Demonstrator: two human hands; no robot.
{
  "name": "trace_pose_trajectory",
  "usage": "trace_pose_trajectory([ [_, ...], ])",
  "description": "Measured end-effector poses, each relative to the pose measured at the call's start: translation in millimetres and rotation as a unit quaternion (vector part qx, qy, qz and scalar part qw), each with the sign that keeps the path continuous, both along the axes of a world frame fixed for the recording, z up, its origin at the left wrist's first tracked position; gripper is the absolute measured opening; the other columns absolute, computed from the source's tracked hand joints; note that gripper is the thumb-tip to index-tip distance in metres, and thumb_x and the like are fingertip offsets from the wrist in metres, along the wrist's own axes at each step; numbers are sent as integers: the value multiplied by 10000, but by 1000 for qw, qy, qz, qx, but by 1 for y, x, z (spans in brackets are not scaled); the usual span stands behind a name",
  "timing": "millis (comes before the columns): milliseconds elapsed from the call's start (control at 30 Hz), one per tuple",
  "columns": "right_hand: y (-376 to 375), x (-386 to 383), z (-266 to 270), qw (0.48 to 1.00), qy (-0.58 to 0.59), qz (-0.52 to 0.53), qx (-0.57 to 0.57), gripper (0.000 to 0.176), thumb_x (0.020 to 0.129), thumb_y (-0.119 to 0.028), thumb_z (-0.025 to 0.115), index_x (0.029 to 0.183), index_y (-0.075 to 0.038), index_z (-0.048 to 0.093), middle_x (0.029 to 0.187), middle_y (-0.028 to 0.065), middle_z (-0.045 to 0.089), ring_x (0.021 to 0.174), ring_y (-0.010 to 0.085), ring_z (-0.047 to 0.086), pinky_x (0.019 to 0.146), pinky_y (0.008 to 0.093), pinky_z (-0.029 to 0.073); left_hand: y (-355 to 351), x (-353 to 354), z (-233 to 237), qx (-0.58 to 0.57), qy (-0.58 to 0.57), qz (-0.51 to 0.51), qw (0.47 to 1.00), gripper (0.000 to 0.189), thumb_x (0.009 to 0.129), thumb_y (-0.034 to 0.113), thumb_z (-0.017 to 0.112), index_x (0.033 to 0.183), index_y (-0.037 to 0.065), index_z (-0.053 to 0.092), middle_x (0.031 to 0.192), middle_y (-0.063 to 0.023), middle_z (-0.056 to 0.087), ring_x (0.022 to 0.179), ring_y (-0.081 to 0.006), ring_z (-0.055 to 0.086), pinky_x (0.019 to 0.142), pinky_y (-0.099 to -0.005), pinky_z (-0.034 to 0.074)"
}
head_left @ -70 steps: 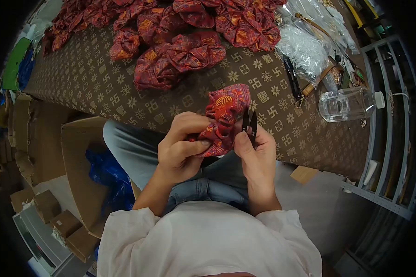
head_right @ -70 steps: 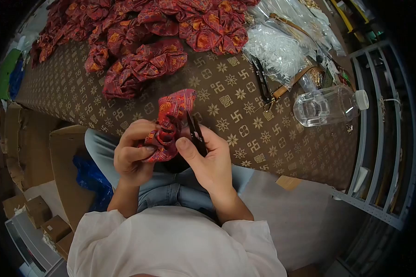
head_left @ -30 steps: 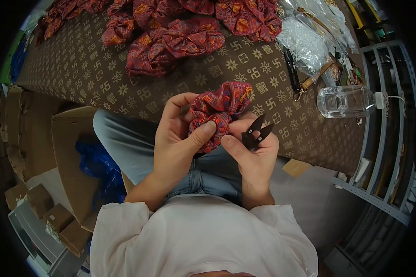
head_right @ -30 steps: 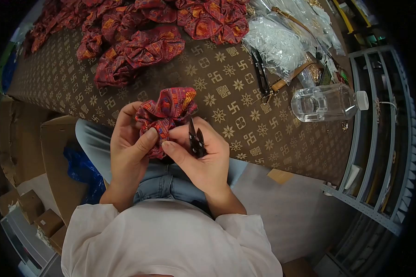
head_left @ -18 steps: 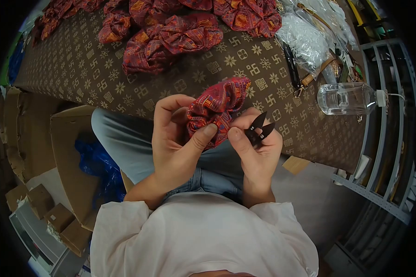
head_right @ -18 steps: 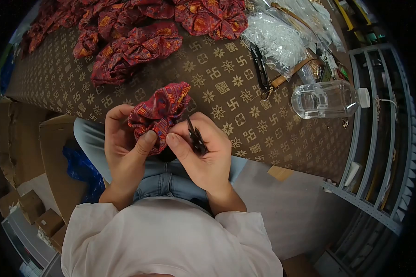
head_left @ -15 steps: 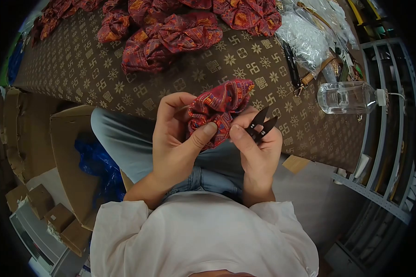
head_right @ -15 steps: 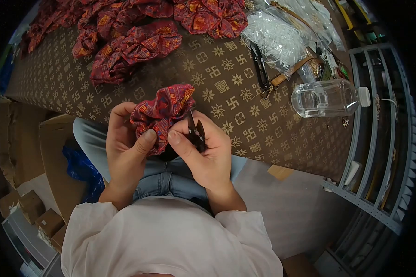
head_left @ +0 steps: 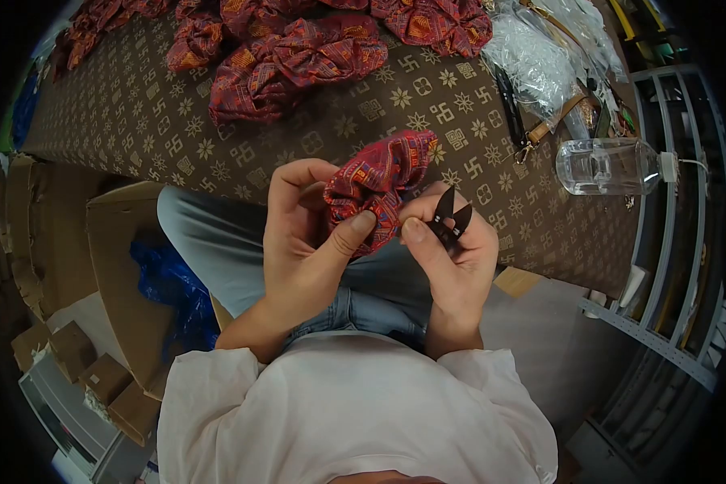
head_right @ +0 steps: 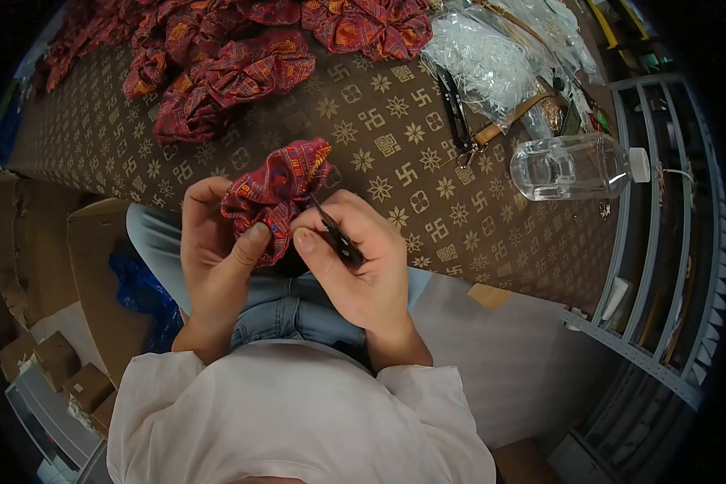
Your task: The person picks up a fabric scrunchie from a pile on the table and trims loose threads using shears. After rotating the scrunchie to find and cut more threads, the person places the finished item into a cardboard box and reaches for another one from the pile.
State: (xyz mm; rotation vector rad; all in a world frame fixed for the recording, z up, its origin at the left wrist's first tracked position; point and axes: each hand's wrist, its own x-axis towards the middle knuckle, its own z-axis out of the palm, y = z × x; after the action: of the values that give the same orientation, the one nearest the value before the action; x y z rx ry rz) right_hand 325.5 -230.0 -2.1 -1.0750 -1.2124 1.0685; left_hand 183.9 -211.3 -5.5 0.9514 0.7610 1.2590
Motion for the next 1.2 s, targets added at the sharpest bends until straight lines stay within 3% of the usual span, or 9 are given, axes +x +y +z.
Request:
trace_pose_trajectory([
  [300, 7, 11, 4, 979, -188, -7, 78, 148, 604, 45, 594, 747, 8, 589, 644, 54, 522, 528, 110, 501, 459, 210, 363, -5, -3, -3, 144, 166, 27, 975, 362, 792, -61, 541, 1074, -6, 321, 966, -105, 494, 845, -118, 526, 725, -222, 455],
  [433, 5, 10, 7, 987, -157, -2, 43, 100, 632, 32, 602, 726, 2, 589, 628, 39, 519, 516, 97, 489, 456, 208, 359, 1, -5, -2, 56, 78, -16, 995, 360, 798, -39, 547, 1082, 0, 328, 971, -97, 499, 852, -116, 529, 738, -221, 453],
  [500, 4, 9, 7, 996, -89, 21, -5, 65, 668, 21, 601, 729, 5, 585, 639, 35, 522, 538, 84, 486, 470, 205, 355, 5, -6, -2, -57, -33, -71, 995, 360, 801, -12, 559, 1087, 7, 341, 975, -92, 521, 865, -111, 536, 748, -220, 454],
  [700, 4, 10, 7, 998, -51, 29, -10, 43, 698, 20, 599, 736, 12, 582, 665, 33, 528, 569, 76, 476, 508, 202, 354, 9, -7, -5, -128, -100, -106, 981, 360, 795, -5, 568, 1083, 13, 354, 976, -92, 555, 890, -117, 547, 759, -230, 460],
  [933, 3, 8, 8, 998, -69, 0, 4, 55, 700, 25, 612, 747, 12, 586, 667, 35, 531, 562, 73, 477, 493, 201, 357, 8, -7, -6, -125, -102, -104, 981, 361, 796, -7, 567, 1085, 22, 352, 982, -92, 546, 892, -120, 544, 759, -230, 460],
  [1033, 3, 6, 10, 997, -74, -4, 11, 66, 700, 19, 627, 749, 11, 583, 666, 40, 532, 549, 78, 479, 473, 204, 358, 5, -6, -4, -93, -71, -71, 991, 376, 791, 0, 579, 1085, 24, 347, 988, -88, 535, 894, -118, 536, 757, -229, 456],
  [1100, 3, 5, 7, 988, -144, -7, 47, 68, 708, 1, 632, 749, 10, 579, 670, 51, 535, 537, 89, 482, 453, 212, 356, 5, -5, -4, -50, -38, -45, 997, 393, 782, 7, 596, 1083, 23, 343, 995, -92, 522, 902, -114, 527, 757, -227, 452],
  [1200, 5, 5, 8, 992, -121, 7, 42, 60, 714, -5, 624, 738, 8, 570, 654, 55, 518, 533, 98, 466, 461, 216, 349, 4, -4, 0, 18, 29, -42, 999, 392, 773, 9, 609, 1067, 24, 352, 972, -96, 538, 876, -112, 540, 736, -222, 458],
])
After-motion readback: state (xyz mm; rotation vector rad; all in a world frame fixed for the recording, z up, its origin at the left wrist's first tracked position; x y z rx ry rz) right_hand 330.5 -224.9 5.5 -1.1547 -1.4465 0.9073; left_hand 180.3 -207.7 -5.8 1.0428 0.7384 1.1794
